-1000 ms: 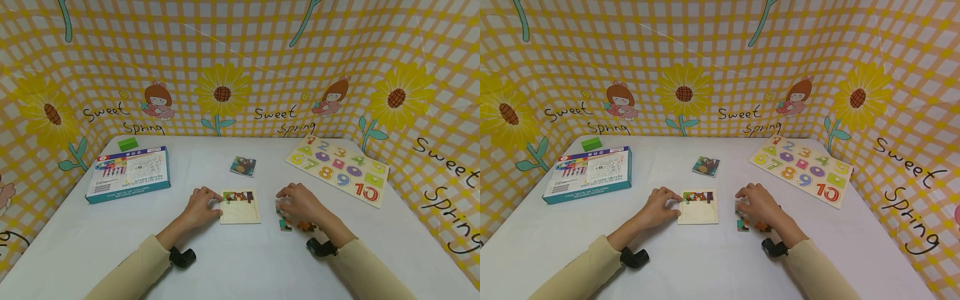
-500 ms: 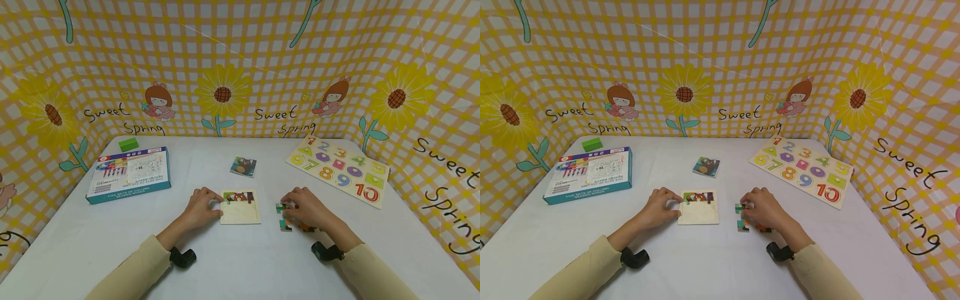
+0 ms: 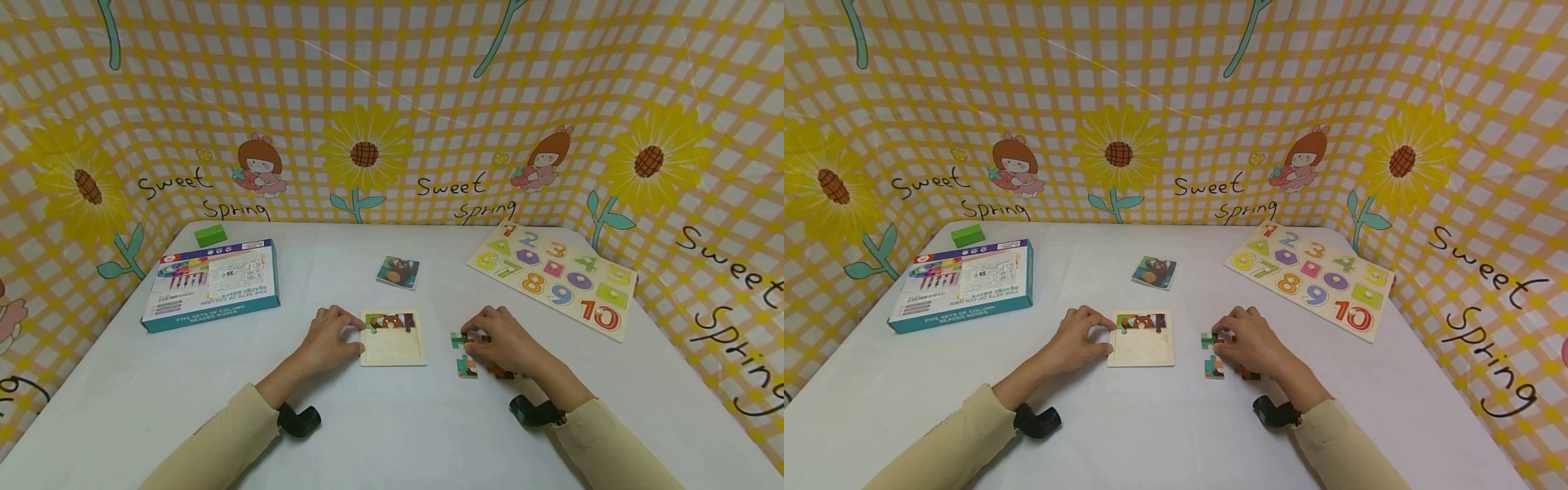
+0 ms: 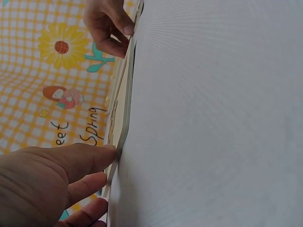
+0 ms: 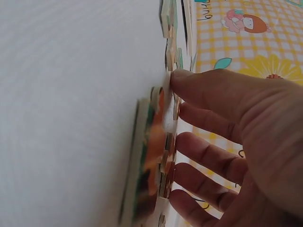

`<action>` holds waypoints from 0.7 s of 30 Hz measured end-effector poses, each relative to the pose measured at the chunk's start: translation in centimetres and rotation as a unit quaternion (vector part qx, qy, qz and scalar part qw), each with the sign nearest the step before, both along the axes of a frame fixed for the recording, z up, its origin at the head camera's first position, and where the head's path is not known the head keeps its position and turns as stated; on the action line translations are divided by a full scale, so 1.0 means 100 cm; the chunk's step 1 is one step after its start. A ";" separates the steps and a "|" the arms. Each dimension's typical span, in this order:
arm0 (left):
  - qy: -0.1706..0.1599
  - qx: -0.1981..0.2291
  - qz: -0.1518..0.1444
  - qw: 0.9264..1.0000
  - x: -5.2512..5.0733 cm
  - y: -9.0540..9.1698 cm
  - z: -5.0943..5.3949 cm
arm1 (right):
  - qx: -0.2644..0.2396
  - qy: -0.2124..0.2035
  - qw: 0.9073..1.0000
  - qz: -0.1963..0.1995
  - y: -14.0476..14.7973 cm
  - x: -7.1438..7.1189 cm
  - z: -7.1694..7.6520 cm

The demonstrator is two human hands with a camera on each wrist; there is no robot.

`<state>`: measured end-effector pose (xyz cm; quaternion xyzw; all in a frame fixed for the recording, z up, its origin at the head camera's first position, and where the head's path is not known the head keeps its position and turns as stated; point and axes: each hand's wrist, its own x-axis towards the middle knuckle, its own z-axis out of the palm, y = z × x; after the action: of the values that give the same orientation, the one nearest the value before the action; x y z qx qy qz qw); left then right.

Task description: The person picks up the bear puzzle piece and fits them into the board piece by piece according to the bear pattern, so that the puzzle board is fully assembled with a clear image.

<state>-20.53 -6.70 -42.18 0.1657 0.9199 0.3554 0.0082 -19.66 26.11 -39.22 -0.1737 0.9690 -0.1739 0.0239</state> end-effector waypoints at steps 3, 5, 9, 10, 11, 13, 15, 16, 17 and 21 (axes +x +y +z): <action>0.000 -0.001 0.000 1.000 0.000 0.000 0.000 | -0.003 0.001 1.000 0.004 0.001 0.000 0.000; 0.000 -0.001 0.001 1.000 0.000 0.000 0.000 | -0.004 0.002 1.000 0.007 0.002 0.000 -0.001; 0.002 -0.002 0.000 1.000 0.001 0.000 0.001 | -0.006 0.006 1.000 0.014 0.003 -0.001 -0.002; 0.003 -0.001 0.000 1.000 0.001 0.000 0.001 | -0.006 0.008 1.000 0.015 0.003 -0.001 -0.002; 0.002 -0.001 0.000 1.000 0.001 0.000 0.001 | -0.006 0.010 1.000 0.017 0.003 -0.001 -0.002; 0.001 -0.001 0.001 1.000 0.001 0.000 0.001 | -0.005 0.013 1.000 0.019 0.003 -0.001 -0.003; 0.000 -0.002 0.002 1.000 0.000 0.000 0.001 | -0.007 0.012 1.000 0.020 0.003 -0.001 -0.003; -0.001 -0.002 0.002 1.000 0.000 0.000 0.001 | -0.009 0.011 1.000 0.020 0.003 -0.001 -0.002; -0.002 -0.003 0.002 1.000 0.000 0.000 0.001 | -0.011 0.009 1.000 0.020 0.003 -0.001 -0.002; -0.004 -0.003 0.002 1.000 0.000 0.000 0.000 | -0.023 0.000 1.000 0.016 0.002 0.000 0.000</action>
<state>-20.57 -6.72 -42.17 0.1624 0.9211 0.3536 0.0120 -19.68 26.31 -39.20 -0.1899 0.9619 -0.1954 0.0231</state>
